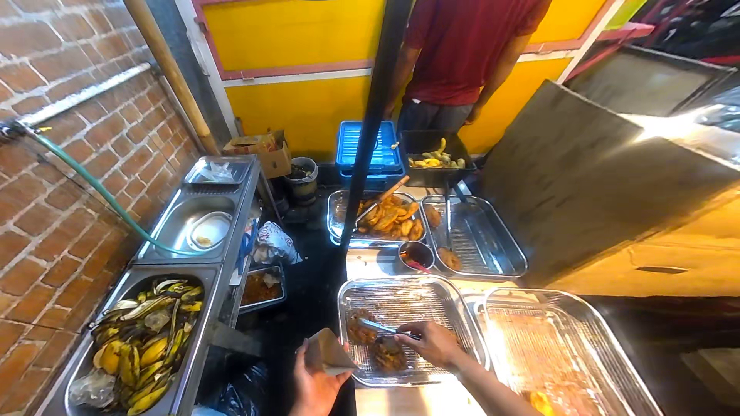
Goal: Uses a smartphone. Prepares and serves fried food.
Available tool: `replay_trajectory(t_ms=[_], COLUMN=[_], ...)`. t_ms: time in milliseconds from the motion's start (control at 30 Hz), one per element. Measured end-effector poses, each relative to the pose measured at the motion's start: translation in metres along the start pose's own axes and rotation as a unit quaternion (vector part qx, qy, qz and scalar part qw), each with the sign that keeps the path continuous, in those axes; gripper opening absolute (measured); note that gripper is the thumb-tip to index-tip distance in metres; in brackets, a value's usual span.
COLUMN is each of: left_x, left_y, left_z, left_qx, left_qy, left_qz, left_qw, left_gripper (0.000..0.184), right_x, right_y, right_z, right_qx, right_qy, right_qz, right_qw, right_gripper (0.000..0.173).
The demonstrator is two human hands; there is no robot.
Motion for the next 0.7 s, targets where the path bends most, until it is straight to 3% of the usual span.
replay_trajectory(t_ms=[400,567,700], left_x=[0.004,-0.005,-0.017], left_y=[0.003,-0.009,-0.023], left_z=[0.006,0.011,0.019], left_qx=[0.005,0.089,0.133], left_qy=[0.011,-0.019,-0.014], left_qz=[-0.019,0.077,0.112], left_qw=[1.0,0.993,0.985], left_gripper=[0.075,0.068,0.068], right_x=[0.003,-0.019,-0.062], right_y=[-0.007,-0.006,0.023], right_z=[-0.002,0.015,-0.014], right_qx=[0.24,0.31,0.4], right_qy=[-0.015,0.005,0.046], right_qz=[-0.011,0.07,0.098], right_qw=[0.971,0.948,0.91], right_gripper=[0.035,0.034,0.033])
Point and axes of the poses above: each hand's wrist, its own x-axis towards the middle knuckle, its own y-axis out of the back of the hand, z = x × y, the point moved 2 cm from there along x, towards the middle knuckle, and after that the axes turned 3 degrees about -x, right-handed, at the moved point
